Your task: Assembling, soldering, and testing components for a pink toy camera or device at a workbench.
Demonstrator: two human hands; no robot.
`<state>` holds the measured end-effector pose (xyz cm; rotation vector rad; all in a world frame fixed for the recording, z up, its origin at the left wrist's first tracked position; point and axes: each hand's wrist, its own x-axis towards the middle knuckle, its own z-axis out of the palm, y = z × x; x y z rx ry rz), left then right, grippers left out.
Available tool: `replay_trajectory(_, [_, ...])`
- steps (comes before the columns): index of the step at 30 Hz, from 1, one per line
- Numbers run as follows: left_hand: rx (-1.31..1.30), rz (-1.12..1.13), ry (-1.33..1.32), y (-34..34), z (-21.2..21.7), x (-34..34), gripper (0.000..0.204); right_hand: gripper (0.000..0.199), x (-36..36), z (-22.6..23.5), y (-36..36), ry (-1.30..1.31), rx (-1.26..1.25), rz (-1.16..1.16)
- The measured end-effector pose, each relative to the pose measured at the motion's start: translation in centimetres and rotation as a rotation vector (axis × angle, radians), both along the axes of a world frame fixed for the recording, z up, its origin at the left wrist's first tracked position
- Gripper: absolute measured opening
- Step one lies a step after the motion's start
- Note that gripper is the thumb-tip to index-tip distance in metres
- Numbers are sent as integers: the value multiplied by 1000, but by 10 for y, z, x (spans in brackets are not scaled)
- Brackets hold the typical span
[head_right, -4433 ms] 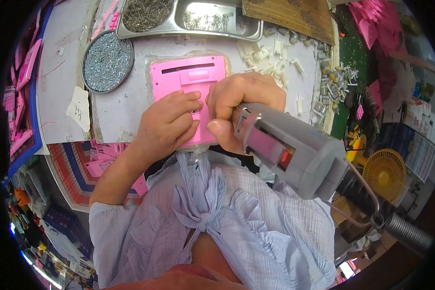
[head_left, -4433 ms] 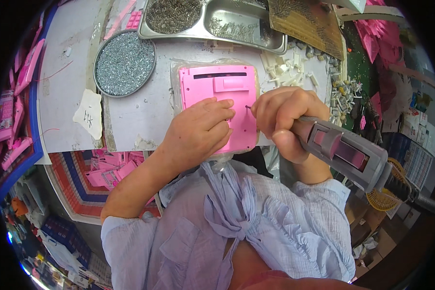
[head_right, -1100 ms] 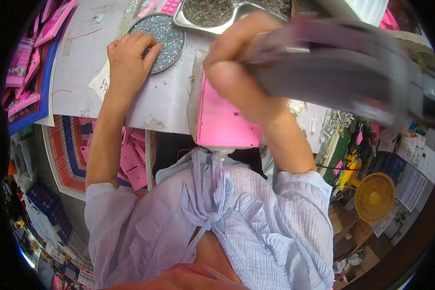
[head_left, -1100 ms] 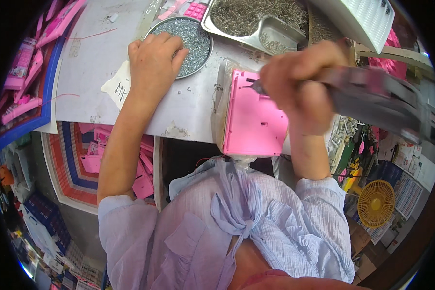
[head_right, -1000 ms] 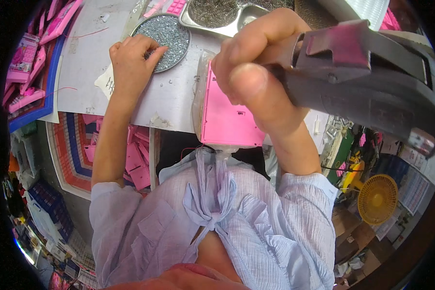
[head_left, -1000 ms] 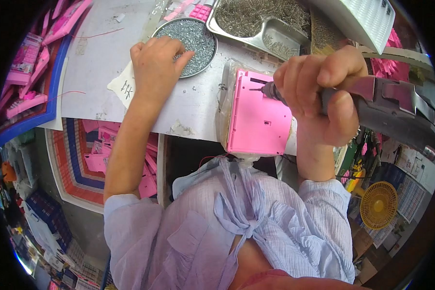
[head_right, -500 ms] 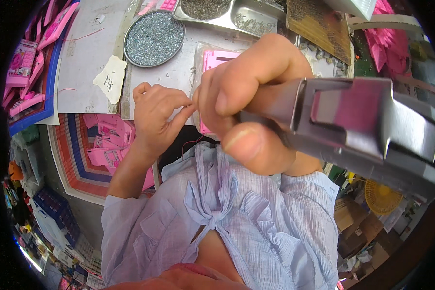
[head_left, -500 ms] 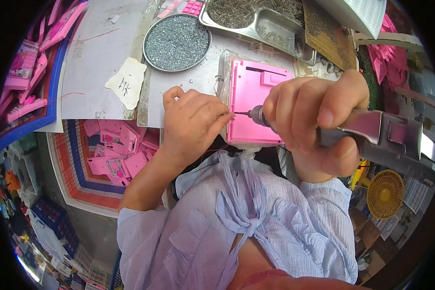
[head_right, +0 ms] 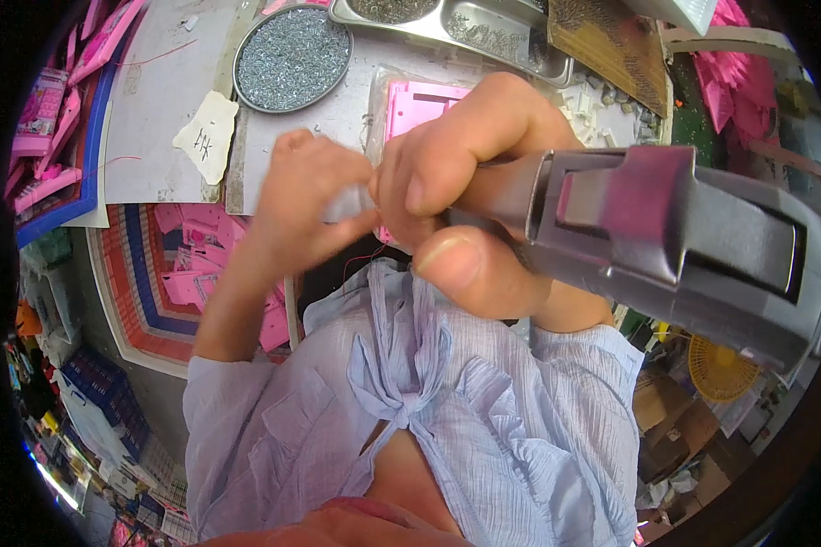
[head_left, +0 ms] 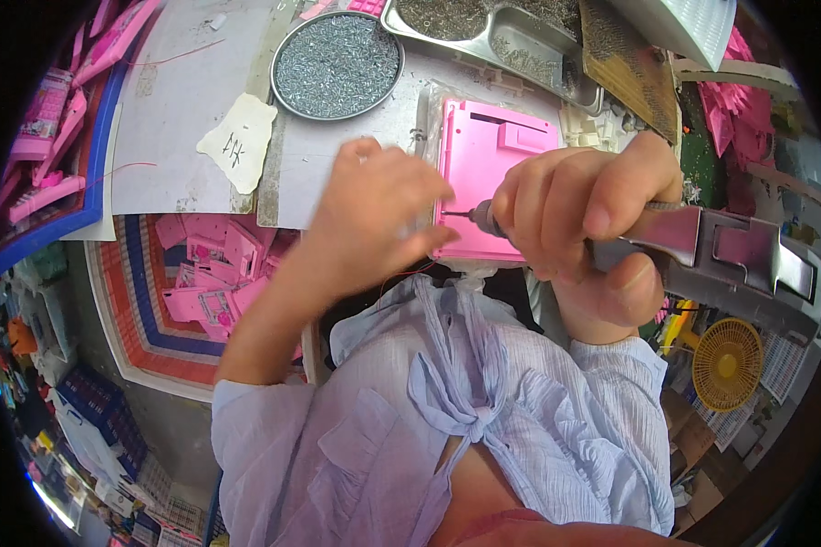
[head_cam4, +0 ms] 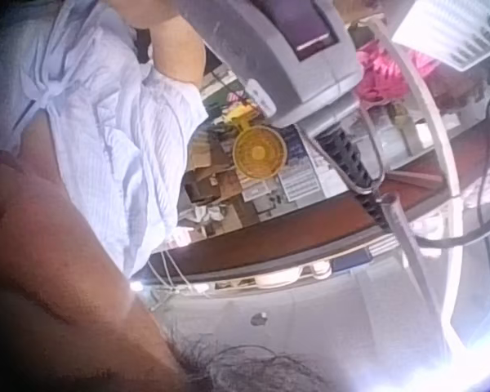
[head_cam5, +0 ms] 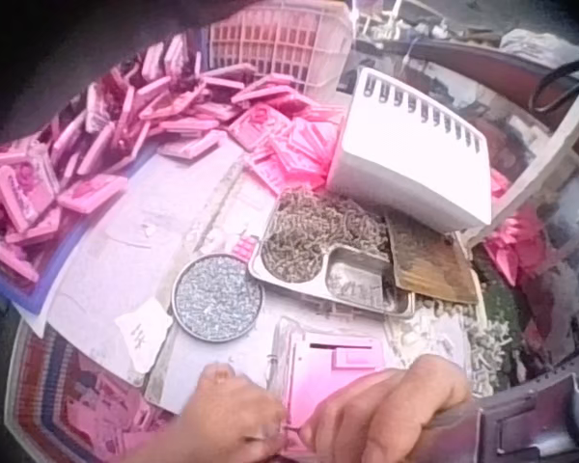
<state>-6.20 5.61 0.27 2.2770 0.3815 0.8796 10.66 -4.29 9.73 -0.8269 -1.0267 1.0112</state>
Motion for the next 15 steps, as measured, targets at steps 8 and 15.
replay_trajectory(8, [304, 454, 426, 95, -37, 2, 13, 38, -2, -25, -7, -115, -146, -17])
replay_trajectory(15, [327, 498, 340, 99, -43, 12, 9, 27, -2, -29, -5, -417, -182, 71])
